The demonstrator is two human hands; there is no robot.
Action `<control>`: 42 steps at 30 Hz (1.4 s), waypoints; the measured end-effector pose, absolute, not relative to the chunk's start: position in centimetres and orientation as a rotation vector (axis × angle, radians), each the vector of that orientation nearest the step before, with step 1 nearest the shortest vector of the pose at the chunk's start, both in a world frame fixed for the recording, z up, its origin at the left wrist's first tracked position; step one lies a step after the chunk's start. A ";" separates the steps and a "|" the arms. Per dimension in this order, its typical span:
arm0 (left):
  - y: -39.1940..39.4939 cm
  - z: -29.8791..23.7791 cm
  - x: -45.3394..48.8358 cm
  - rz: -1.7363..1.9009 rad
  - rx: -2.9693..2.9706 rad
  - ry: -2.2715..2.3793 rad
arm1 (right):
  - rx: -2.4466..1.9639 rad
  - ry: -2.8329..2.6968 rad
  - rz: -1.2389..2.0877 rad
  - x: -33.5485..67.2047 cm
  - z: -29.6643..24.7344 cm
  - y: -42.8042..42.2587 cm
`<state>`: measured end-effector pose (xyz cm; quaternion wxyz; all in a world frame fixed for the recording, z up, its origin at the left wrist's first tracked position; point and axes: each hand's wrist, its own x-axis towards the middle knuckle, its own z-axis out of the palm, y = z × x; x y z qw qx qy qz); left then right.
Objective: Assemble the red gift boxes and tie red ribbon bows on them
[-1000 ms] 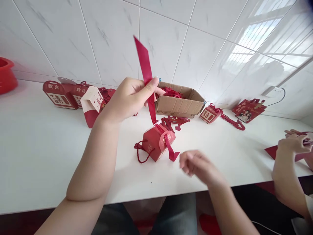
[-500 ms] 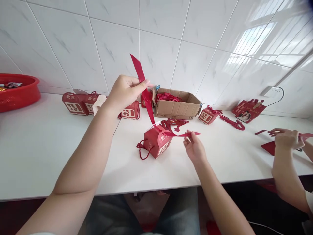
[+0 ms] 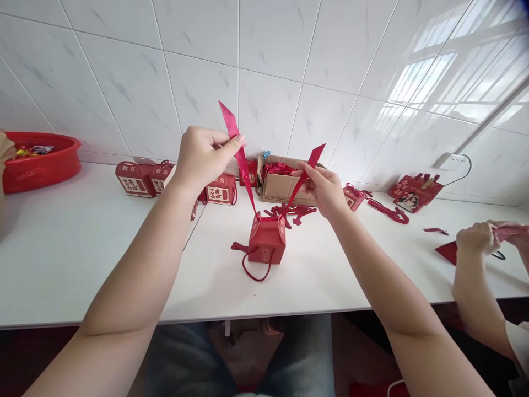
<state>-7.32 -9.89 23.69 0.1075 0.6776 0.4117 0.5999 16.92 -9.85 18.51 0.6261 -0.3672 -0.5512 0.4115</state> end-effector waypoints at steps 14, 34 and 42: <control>-7.7 23.2 -5.3 1.796 1.750 0.956 | -0.590 -1.326 1.028 15.4 18.6 -9.2; -8.3 22.8 -3.1 1.600 1.677 0.823 | -0.671 -1.279 0.701 15.6 21.4 -10.3; -8.1 22.9 -2.7 1.609 1.728 0.785 | -0.675 -1.254 0.707 15.4 21.4 -10.0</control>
